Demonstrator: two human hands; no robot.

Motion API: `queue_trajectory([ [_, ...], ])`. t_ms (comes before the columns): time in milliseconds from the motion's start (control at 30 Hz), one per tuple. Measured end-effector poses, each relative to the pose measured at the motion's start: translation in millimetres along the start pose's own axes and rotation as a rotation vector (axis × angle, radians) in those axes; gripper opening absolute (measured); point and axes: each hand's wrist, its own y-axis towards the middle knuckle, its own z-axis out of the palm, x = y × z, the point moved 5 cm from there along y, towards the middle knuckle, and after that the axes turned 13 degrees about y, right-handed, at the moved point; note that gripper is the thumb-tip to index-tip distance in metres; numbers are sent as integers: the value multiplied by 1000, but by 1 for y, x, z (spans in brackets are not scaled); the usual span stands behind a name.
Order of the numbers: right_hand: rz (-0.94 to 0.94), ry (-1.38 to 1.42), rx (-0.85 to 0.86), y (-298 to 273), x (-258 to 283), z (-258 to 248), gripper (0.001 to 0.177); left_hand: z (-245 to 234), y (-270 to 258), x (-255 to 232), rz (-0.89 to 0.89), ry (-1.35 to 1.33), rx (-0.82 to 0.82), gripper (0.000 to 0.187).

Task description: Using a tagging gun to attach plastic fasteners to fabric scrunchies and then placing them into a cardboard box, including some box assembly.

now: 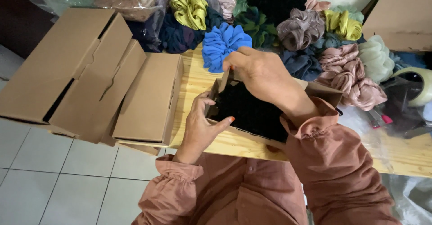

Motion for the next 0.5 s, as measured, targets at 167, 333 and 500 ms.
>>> queue_trajectory([
  [167, 0, -67, 64, -3, 26, 2, 15, 1, 2, -4, 0, -37, 49, 68],
  [333, -54, -104, 130, -17, 45, 16, 17, 8, 2, 8, -12, -90, 61, 88],
  [500, -28, -115, 176, -45, 52, 41, 27, 3, 1, 1, 39, -139, 48, 105],
])
